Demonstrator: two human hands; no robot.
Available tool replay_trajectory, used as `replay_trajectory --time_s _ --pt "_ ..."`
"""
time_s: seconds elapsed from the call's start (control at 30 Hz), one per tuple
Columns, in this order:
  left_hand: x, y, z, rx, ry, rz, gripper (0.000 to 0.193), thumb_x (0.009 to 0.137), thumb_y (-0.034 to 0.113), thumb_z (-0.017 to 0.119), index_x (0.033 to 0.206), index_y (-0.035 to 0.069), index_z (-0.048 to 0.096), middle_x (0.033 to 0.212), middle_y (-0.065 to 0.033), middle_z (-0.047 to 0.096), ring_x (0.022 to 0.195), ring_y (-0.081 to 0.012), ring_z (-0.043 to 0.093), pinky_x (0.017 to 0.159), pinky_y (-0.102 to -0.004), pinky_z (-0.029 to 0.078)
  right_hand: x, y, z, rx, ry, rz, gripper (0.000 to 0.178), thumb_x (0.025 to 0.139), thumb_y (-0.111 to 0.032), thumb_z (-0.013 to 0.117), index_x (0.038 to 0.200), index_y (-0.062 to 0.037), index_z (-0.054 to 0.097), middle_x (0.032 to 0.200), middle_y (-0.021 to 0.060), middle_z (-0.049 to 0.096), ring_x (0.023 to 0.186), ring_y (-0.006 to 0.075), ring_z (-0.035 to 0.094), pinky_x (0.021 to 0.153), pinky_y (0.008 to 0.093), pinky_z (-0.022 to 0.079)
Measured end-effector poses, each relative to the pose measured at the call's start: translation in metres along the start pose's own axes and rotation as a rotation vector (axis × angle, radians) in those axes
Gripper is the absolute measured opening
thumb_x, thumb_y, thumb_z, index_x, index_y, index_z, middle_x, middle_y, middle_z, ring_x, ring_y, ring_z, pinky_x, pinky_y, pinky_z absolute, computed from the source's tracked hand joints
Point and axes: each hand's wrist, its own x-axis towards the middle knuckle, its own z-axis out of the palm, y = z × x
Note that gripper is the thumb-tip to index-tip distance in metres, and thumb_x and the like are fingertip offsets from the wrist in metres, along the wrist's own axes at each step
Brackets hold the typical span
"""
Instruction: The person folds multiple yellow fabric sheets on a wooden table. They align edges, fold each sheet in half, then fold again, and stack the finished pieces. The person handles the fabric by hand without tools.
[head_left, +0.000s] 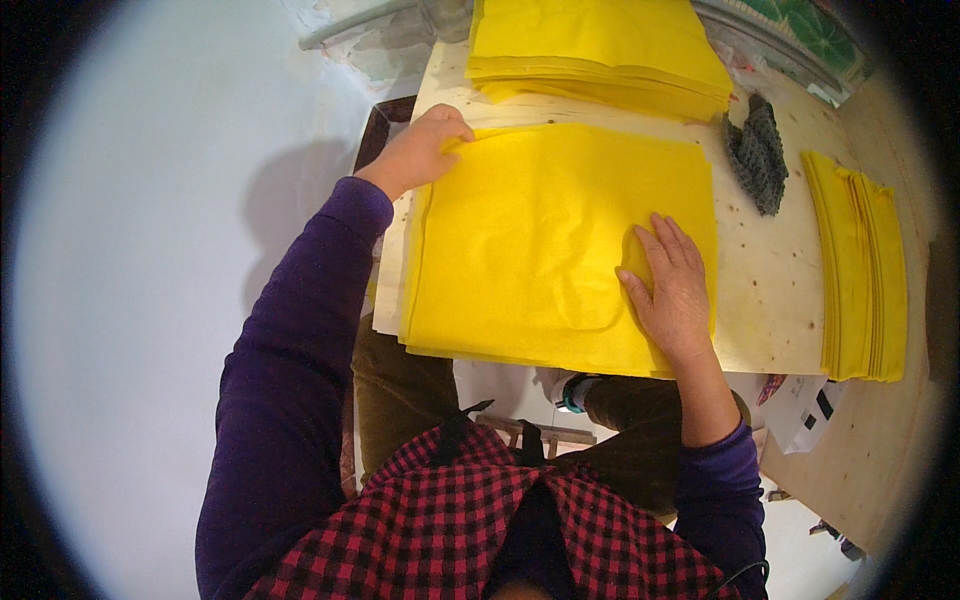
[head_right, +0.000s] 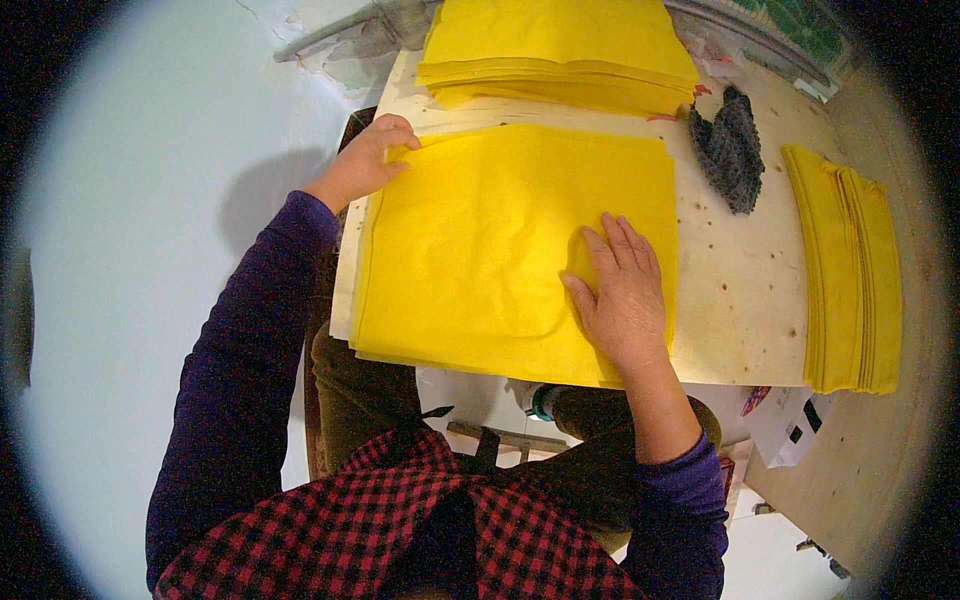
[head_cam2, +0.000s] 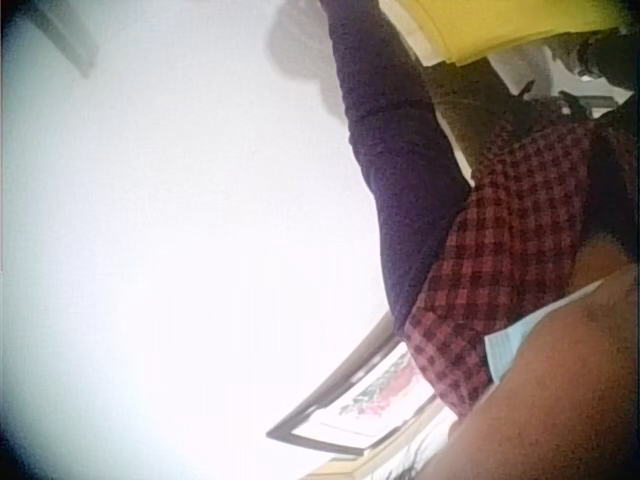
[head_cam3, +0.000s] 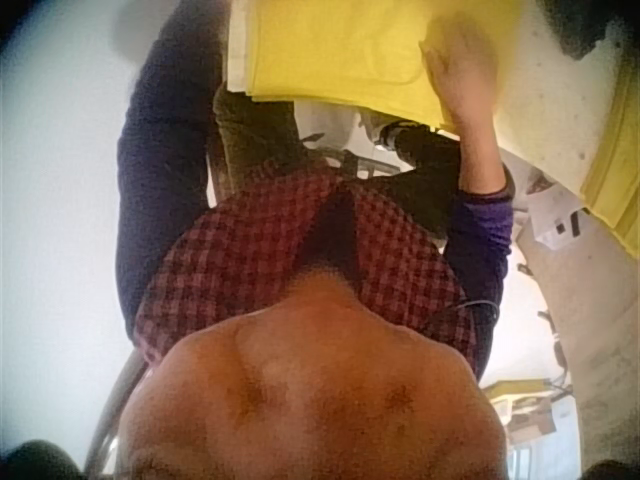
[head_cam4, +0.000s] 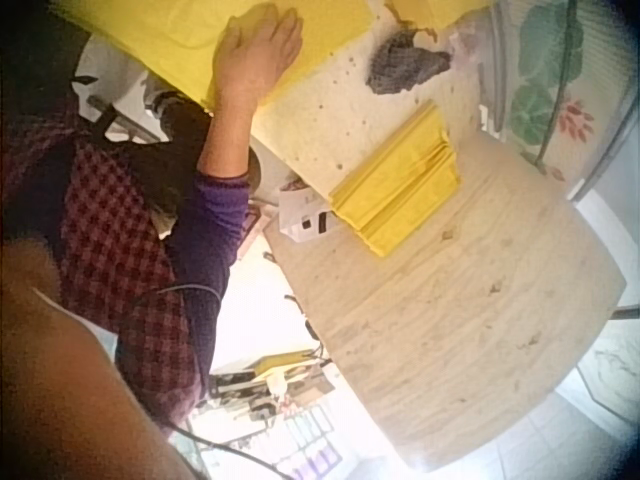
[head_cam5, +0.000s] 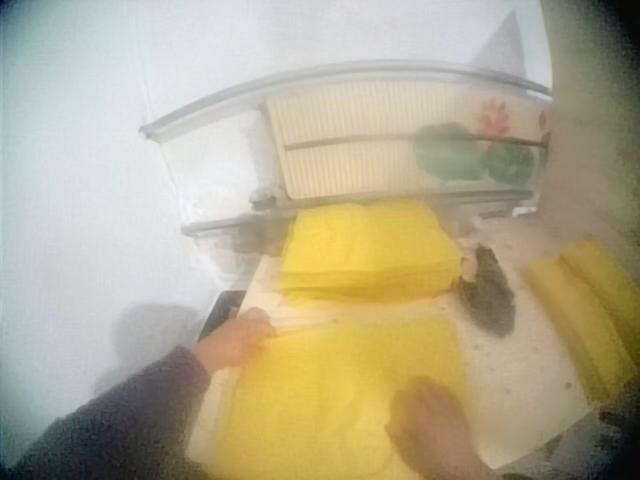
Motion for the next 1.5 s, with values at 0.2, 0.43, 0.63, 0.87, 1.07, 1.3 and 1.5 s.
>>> replay_trajectory --time_s 0.2,0.43,0.63,0.87,1.07,1.3,1.5 --pt "0.003 -0.007 -0.005 0.107 -0.034 0.035 0.021 0.072 0.004 0.070 0.092 0.005 0.064 0.111 -0.0105 0.054 0.109 -0.0292 0.053 0.093 -0.0333 0.044 0.000 0.000 0.000 -0.010 -0.010 0.010 0.053 0.085 -0.031 0.064 0.129 -0.0049 0.052 0.141 0.0182 0.044 0.133 0.0348 0.037 0.112 0.0454 0.026" --pt "0.002 -0.016 -0.009 0.186 0.059 0.069 0.020 0.073 0.011 0.071 0.090 0.003 0.066 0.103 -0.0105 0.058 0.101 -0.0298 0.056 0.090 -0.0348 0.045 0.000 -0.001 -0.001 -0.013 -0.014 0.016 0.053 0.085 -0.029 0.064 0.130 -0.0057 0.051 0.142 0.0166 0.043 0.133 0.0342 0.037 0.112 0.0446 0.026" --pt "0.000 -0.015 0.001 0.070 0.081 -0.068 0.017 0.076 0.013 0.071 0.088 0.003 0.065 0.106 -0.0106 0.057 0.104 -0.0289 0.055 0.091 -0.0343 0.044 0.000 -0.001 -0.001 -0.016 -0.016 0.018 0.053 0.085 -0.031 0.063 0.130 -0.0055 0.051 0.141 0.0174 0.043 0.133 0.0340 0.037 0.112 0.0449 0.025" --pt "-0.015 -0.004 0.015 0.299 0.287 0.160 0.017 0.074 0.011 0.067 0.090 0.005 0.066 0.101 -0.0095 0.062 0.099 -0.0295 0.057 0.086 -0.0395 0.044 0.000 -0.001 -0.002 0.001 -0.007 0.014 0.051 0.084 -0.026 0.066 0.129 -0.0064 0.052 0.142 0.0155 0.044 0.132 0.0356 0.037 0.110 0.0444 0.028" --pt "-0.018 0.001 0.018 0.300 0.264 0.091 0.017 0.078 0.010 0.066 0.095 0.007 0.066 0.101 -0.0088 0.064 0.099 -0.0284 0.058 0.088 -0.0402 0.042 0.001 -0.001 -0.002 0.014 -0.009 0.009 0.052 0.085 -0.030 0.064 0.128 -0.0041 0.052 0.140 0.0182 0.044 0.132 0.0350 0.037 0.112 0.0454 0.026" --pt "-0.022 0.007 0.016 0.416 0.148 0.070 0.012 0.079 0.009 0.065 0.090 0.009 0.067 0.099 -0.0073 0.065 0.096 -0.0268 0.058 0.084 -0.0397 0.041 0.000 0.000 -0.002 0.015 -0.011 0.013 0.052 0.085 -0.031 0.064 0.128 -0.0050 0.052 0.141 0.0180 0.043 0.133 0.0351 0.037 0.112 0.0458 0.026" --pt "-0.021 0.010 0.017 0.312 0.276 0.076 0.028 0.079 0.006 0.062 0.107 0.008 0.066 0.111 -0.0107 0.064 0.108 -0.0268 0.056 0.098 -0.0403 0.040 0.000 0.001 -0.001 0.009 -0.015 0.015 0.052 0.085 -0.031 0.064 0.129 -0.0048 0.052 0.141 0.0178 0.043 0.133 0.0350 0.036 0.112 0.0457 0.026"
